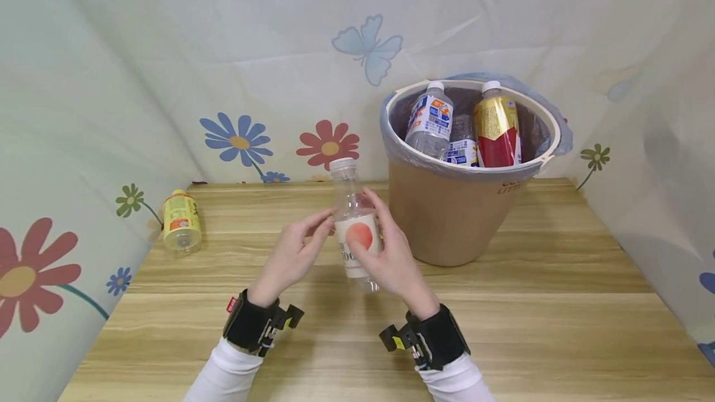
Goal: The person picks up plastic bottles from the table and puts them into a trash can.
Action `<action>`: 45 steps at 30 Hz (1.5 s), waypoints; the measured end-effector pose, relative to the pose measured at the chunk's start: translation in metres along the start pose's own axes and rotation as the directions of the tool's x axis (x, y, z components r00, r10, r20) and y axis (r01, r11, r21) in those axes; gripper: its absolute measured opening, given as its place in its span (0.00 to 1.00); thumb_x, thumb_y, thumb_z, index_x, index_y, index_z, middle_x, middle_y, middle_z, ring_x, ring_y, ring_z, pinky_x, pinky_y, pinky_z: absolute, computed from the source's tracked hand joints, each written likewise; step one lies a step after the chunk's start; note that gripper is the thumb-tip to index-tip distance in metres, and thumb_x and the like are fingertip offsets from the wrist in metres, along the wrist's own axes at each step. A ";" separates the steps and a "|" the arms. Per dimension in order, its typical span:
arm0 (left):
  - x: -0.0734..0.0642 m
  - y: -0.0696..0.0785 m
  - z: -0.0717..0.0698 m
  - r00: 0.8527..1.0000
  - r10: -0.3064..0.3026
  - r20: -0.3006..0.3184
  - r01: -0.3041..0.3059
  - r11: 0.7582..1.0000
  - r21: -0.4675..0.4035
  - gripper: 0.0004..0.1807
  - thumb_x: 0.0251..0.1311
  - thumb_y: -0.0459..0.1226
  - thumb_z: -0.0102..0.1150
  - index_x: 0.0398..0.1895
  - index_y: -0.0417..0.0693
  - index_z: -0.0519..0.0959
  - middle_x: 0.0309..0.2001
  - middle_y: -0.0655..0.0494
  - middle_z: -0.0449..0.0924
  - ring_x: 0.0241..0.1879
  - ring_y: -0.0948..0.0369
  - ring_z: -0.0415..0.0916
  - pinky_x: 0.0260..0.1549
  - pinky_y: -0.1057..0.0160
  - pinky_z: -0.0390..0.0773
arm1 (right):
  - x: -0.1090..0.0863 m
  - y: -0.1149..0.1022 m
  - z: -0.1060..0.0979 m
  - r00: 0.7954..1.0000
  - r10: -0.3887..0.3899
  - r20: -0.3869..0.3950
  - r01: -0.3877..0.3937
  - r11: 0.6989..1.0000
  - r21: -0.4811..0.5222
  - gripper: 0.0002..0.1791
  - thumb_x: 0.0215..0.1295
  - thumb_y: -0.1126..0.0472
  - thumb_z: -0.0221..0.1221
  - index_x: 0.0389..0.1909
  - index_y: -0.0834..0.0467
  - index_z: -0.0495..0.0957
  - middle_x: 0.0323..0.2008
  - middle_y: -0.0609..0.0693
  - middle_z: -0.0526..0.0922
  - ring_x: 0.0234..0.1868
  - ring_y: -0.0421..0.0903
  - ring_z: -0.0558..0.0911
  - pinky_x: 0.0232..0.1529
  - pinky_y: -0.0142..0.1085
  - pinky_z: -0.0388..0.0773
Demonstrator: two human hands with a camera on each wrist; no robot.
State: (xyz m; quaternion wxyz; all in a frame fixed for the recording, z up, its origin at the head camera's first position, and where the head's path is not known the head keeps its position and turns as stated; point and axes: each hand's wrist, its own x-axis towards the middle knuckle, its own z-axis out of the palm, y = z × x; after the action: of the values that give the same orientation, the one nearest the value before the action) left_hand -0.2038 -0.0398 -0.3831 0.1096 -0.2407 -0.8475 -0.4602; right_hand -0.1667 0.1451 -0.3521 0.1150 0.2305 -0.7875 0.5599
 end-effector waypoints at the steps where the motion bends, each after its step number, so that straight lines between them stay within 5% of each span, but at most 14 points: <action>1: 0.000 0.000 0.000 1.000 0.003 -0.003 -0.003 1.000 0.005 0.21 0.71 0.42 0.44 0.61 0.42 0.72 0.48 0.50 0.82 0.44 0.60 0.80 0.42 0.60 0.81 | 0.000 0.000 0.000 1.000 0.005 -0.008 -0.005 1.000 0.005 0.40 0.59 0.72 0.58 0.71 0.63 0.50 0.50 0.67 0.72 0.41 0.58 0.79 0.35 0.45 0.80; 9: -0.002 0.000 -0.002 0.999 0.030 -0.036 -0.029 0.999 0.013 0.20 0.70 0.39 0.46 0.61 0.40 0.72 0.43 0.53 0.84 0.43 0.60 0.80 0.43 0.58 0.80 | -0.001 0.018 -0.006 0.998 0.010 -0.069 -0.005 0.996 0.084 0.39 0.63 0.66 0.57 0.72 0.48 0.52 0.50 0.59 0.74 0.43 0.52 0.79 0.36 0.43 0.80; 12: -0.002 0.001 -0.003 0.998 0.039 -0.057 -0.039 0.999 0.011 0.20 0.69 0.39 0.47 0.60 0.41 0.72 0.44 0.53 0.83 0.44 0.61 0.80 0.43 0.58 0.80 | 0.000 0.013 -0.013 0.996 -0.008 -0.085 0.020 0.990 0.137 0.37 0.64 0.67 0.55 0.72 0.49 0.52 0.50 0.59 0.74 0.44 0.51 0.79 0.39 0.39 0.81; 21: 0.001 0.008 -0.005 0.983 0.138 -0.125 -0.128 0.988 0.087 0.18 0.68 0.40 0.48 0.58 0.43 0.74 0.48 0.54 0.80 0.45 0.62 0.75 0.45 0.57 0.77 | 0.025 -0.035 -0.051 0.997 -0.026 -0.076 0.040 0.980 0.196 0.35 0.68 0.66 0.51 0.72 0.47 0.51 0.54 0.58 0.73 0.48 0.49 0.78 0.42 0.35 0.80; 29: 0.008 0.025 -0.005 0.967 0.215 -0.137 -0.189 0.965 0.181 0.20 0.66 0.38 0.50 0.60 0.46 0.73 0.55 0.54 0.76 0.55 0.61 0.71 0.56 0.58 0.72 | 0.057 -0.074 -0.096 0.981 -0.081 -0.178 0.127 0.956 0.266 0.34 0.67 0.64 0.52 0.71 0.48 0.51 0.51 0.59 0.72 0.43 0.48 0.80 0.37 0.31 0.81; 37: 0.009 0.035 -0.001 0.960 0.250 -0.127 -0.216 0.948 0.234 0.20 0.65 0.37 0.52 0.60 0.46 0.73 0.56 0.54 0.74 0.57 0.60 0.70 0.57 0.59 0.72 | 0.084 -0.081 -0.138 0.937 0.062 -0.344 -0.058 0.998 0.022 0.36 0.67 0.55 0.52 0.71 0.38 0.46 0.53 0.52 0.67 0.47 0.47 0.75 0.39 0.28 0.76; 43: 0.009 0.036 0.003 0.957 0.260 -0.126 -0.225 0.945 0.238 0.21 0.63 0.36 0.54 0.60 0.46 0.72 0.56 0.54 0.74 0.56 0.60 0.70 0.56 0.58 0.72 | 0.099 -0.075 -0.155 0.882 0.056 -0.468 -0.166 0.966 -0.198 0.37 0.66 0.54 0.49 0.72 0.36 0.44 0.53 0.47 0.62 0.48 0.44 0.70 0.42 0.31 0.72; 45: 0.009 0.036 0.004 0.958 0.259 -0.123 -0.225 0.944 0.241 0.21 0.64 0.37 0.53 0.61 0.47 0.72 0.56 0.54 0.74 0.56 0.60 0.70 0.57 0.58 0.72 | 0.101 -0.073 -0.159 0.878 0.069 -0.474 -0.214 0.942 -0.259 0.37 0.66 0.53 0.49 0.72 0.37 0.43 0.59 0.49 0.62 0.54 0.45 0.68 0.51 0.35 0.70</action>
State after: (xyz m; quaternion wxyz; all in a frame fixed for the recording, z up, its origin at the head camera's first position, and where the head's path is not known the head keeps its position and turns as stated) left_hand -0.1933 -0.0174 -0.3549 0.2564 -0.2933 -0.8471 -0.3615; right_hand -0.2305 0.2503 -0.1926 0.2895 0.0128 -0.8293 0.4777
